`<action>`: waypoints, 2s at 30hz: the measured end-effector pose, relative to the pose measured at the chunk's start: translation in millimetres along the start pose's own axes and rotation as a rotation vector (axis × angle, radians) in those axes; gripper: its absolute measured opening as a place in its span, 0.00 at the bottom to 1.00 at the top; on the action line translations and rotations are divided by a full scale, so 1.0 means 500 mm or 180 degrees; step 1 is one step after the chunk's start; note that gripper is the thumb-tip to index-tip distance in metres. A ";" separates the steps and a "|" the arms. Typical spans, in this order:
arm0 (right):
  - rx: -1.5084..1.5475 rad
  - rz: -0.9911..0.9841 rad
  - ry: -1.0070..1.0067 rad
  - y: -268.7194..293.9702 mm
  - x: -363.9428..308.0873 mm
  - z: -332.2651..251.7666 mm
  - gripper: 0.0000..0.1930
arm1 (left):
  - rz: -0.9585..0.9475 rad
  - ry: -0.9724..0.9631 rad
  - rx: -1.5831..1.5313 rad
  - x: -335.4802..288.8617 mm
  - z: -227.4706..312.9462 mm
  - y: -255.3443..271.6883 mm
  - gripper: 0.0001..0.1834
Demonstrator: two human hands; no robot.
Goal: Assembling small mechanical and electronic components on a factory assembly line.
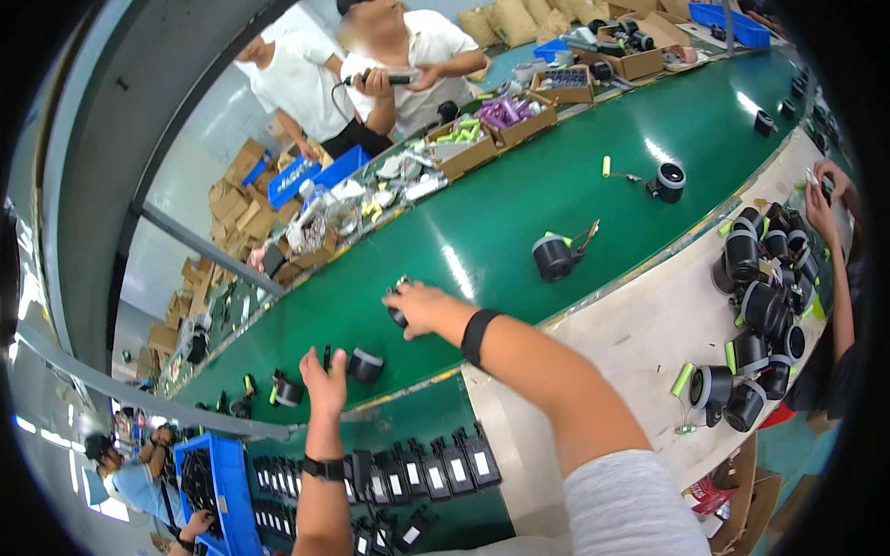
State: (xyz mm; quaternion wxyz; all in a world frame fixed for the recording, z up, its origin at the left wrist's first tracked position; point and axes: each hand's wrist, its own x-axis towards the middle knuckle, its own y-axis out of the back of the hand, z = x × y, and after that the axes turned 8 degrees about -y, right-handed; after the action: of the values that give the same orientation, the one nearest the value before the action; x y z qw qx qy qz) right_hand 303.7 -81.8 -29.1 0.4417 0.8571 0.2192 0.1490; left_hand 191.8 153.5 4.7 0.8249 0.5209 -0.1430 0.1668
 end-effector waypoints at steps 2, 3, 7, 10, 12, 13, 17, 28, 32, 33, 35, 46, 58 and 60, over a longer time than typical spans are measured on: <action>-0.0092 0.0193 -0.0197 -0.021 0.008 -0.010 0.41 | 0.0081 -0.0537 -0.0001 -0.023 0.036 -0.001 0.40; 0.0051 0.0196 -0.0193 -0.025 0.005 -0.016 0.40 | -0.0126 -0.0665 -0.0179 -0.030 0.064 -0.002 0.42; 0.1849 0.0243 0.0502 0.036 -0.053 -0.051 0.35 | -0.0459 -0.0779 -0.0978 -0.038 0.133 -0.020 0.52; 0.3967 -0.0899 0.0655 0.106 -0.152 -0.112 0.32 | -0.0684 -0.0507 -0.2031 -0.051 0.126 -0.056 0.48; 0.4357 -0.1104 0.1104 0.155 -0.229 -0.122 0.32 | -0.1104 -0.0254 -0.2638 -0.053 0.158 -0.061 0.40; 0.4486 -0.1190 0.0922 0.171 -0.264 -0.113 0.35 | -0.1324 -0.0367 -0.2722 -0.058 0.185 -0.045 0.22; 0.3911 -0.0483 0.0743 0.188 -0.368 -0.054 0.36 | -0.2368 -0.0541 -0.2559 -0.095 0.217 -0.011 0.07; -0.0398 0.0869 0.0275 0.091 -0.442 -0.086 0.26 | -0.2378 0.0137 -0.2342 -0.195 0.301 0.042 0.17; -0.0049 0.0447 0.0192 0.020 -0.421 -0.106 0.07 | -0.2067 0.0582 -0.2938 -0.230 0.293 0.058 0.12; 0.0251 0.1088 0.0508 0.000 -0.426 -0.081 0.03 | -0.2057 0.0703 -0.2725 -0.237 0.298 0.061 0.11; 0.0532 0.0657 0.0415 0.027 -0.436 -0.067 0.03 | -0.1979 0.0637 -0.2463 -0.258 0.279 0.056 0.10; 0.0743 -0.0250 0.0517 0.027 -0.432 -0.055 0.05 | -0.2236 0.0555 -0.2082 -0.341 0.276 0.013 0.07; 0.0075 0.0347 0.0759 0.042 -0.435 -0.065 0.05 | -0.0788 -0.0988 -0.0317 -0.329 0.298 -0.014 0.44; 0.0630 0.0773 0.1077 0.048 -0.424 -0.068 0.06 | -0.0762 -0.0881 -0.0423 -0.305 0.292 -0.010 0.50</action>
State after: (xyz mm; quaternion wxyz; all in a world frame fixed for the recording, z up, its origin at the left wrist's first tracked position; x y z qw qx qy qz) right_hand 112.3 -178.3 -3.4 0.2912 0.8792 0.1990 0.3204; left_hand 47.0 -0.2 -0.9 0.8438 0.4966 -0.2028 -0.0156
